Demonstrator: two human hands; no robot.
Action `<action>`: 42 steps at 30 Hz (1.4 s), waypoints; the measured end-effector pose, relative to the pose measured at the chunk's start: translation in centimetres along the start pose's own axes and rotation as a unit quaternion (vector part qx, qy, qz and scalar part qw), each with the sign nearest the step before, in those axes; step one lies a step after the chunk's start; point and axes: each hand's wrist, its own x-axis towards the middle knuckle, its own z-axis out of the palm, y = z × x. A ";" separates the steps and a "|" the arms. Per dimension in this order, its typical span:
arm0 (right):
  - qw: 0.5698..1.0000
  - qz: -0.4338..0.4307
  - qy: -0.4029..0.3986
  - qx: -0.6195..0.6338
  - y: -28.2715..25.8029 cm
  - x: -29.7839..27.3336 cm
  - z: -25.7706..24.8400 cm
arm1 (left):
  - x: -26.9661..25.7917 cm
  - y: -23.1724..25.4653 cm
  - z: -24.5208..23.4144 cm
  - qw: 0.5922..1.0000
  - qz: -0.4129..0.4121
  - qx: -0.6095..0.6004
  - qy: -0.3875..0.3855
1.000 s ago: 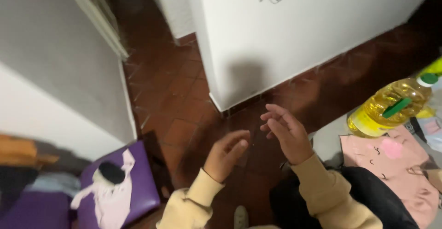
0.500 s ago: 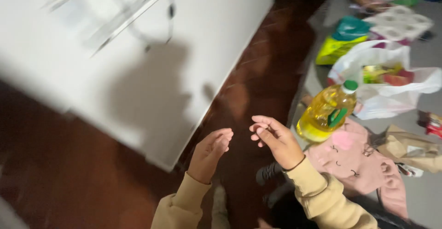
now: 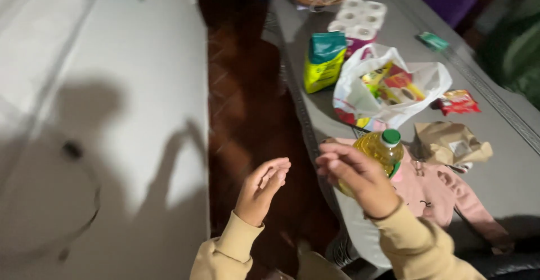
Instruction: Moving groceries from a dining table and storing them on a pantry shelf and kitchen counter.
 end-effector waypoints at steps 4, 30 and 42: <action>1.000 0.003 0.017 0.016 -1.6 3.4 -3.5 | 6.7 -0.9 -0.5 0.996 -0.027 -0.051 -0.064; 0.863 0.267 0.146 -0.404 4.7 18.0 -23.6 | 45.7 -12.6 17.8 0.846 0.145 0.221 -0.463; 0.827 0.330 0.182 -0.417 13.4 17.0 -31.6 | 53.0 -17.1 19.8 0.683 0.057 0.516 -0.514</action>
